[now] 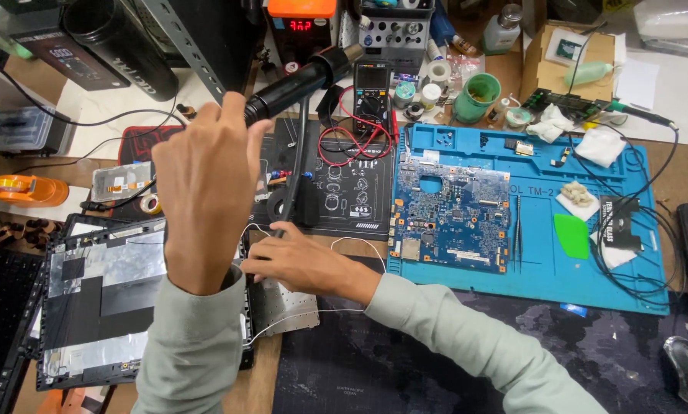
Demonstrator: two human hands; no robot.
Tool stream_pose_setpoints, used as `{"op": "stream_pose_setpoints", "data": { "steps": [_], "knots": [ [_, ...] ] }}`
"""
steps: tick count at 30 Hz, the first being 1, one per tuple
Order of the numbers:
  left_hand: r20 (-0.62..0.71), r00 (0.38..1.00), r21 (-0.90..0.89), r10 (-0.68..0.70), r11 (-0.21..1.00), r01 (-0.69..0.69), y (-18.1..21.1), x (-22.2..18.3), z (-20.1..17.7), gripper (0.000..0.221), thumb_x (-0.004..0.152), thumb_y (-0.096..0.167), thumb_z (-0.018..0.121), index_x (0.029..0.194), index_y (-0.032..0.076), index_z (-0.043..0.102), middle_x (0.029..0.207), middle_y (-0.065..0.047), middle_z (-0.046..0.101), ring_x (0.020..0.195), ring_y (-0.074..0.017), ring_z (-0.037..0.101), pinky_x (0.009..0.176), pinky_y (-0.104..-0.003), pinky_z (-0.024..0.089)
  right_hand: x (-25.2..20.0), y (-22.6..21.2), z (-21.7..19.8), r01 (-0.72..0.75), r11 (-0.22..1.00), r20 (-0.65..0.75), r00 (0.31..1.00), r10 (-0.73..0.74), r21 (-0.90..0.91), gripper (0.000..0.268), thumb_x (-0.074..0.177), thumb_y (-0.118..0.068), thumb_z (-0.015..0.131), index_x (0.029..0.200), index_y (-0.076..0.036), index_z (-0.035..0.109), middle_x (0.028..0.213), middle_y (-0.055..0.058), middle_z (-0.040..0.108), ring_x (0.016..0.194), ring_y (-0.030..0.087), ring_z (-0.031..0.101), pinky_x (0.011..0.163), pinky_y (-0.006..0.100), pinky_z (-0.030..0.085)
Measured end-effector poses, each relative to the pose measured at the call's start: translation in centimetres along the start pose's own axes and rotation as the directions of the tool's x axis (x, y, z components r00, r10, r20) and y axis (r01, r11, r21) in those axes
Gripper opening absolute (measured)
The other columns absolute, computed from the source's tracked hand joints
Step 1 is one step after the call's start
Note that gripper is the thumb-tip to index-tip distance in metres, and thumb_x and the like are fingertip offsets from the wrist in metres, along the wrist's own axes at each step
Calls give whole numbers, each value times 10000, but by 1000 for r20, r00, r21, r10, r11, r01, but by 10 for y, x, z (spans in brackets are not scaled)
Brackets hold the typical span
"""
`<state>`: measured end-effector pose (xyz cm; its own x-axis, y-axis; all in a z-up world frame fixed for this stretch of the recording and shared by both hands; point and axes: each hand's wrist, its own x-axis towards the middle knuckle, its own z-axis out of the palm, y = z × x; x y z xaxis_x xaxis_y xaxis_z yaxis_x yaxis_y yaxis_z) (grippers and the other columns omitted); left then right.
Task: Repairing a laptop motherboard using a heat gun and a multimeter
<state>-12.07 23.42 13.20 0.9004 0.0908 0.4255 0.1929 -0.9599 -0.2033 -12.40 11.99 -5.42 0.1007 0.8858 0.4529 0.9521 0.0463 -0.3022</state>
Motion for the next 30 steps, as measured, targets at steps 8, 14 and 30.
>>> {"op": "stream_pose_setpoints", "data": {
  "steps": [8,14,30],
  "knots": [
    [-66,995,-114,-71,991,63,-35,2,-3,294,1158,343,715,1083,78,612,732,-26,607,510,-152,496,414,-336,362,-18,1,-62,-30,996,224,975,9,88,147,1025,-115,562,1167,-155,558,1021,68,536,889,260,547,937,459,381],
    [6,973,-356,-233,908,220,-27,1,44,319,1147,360,611,1080,50,575,787,-127,689,626,-401,620,512,-511,426,-53,11,-77,-83,996,333,940,66,36,90,1032,-204,571,1100,-150,596,994,75,554,808,262,544,888,445,397],
    [98,888,-796,-450,500,341,-10,19,180,411,1129,462,406,1074,79,543,661,-149,649,602,-368,694,609,-475,531,-93,20,-60,-224,974,308,928,210,10,215,1069,-346,469,1112,-185,604,941,70,569,931,295,599,1030,494,402]
  ]
}}
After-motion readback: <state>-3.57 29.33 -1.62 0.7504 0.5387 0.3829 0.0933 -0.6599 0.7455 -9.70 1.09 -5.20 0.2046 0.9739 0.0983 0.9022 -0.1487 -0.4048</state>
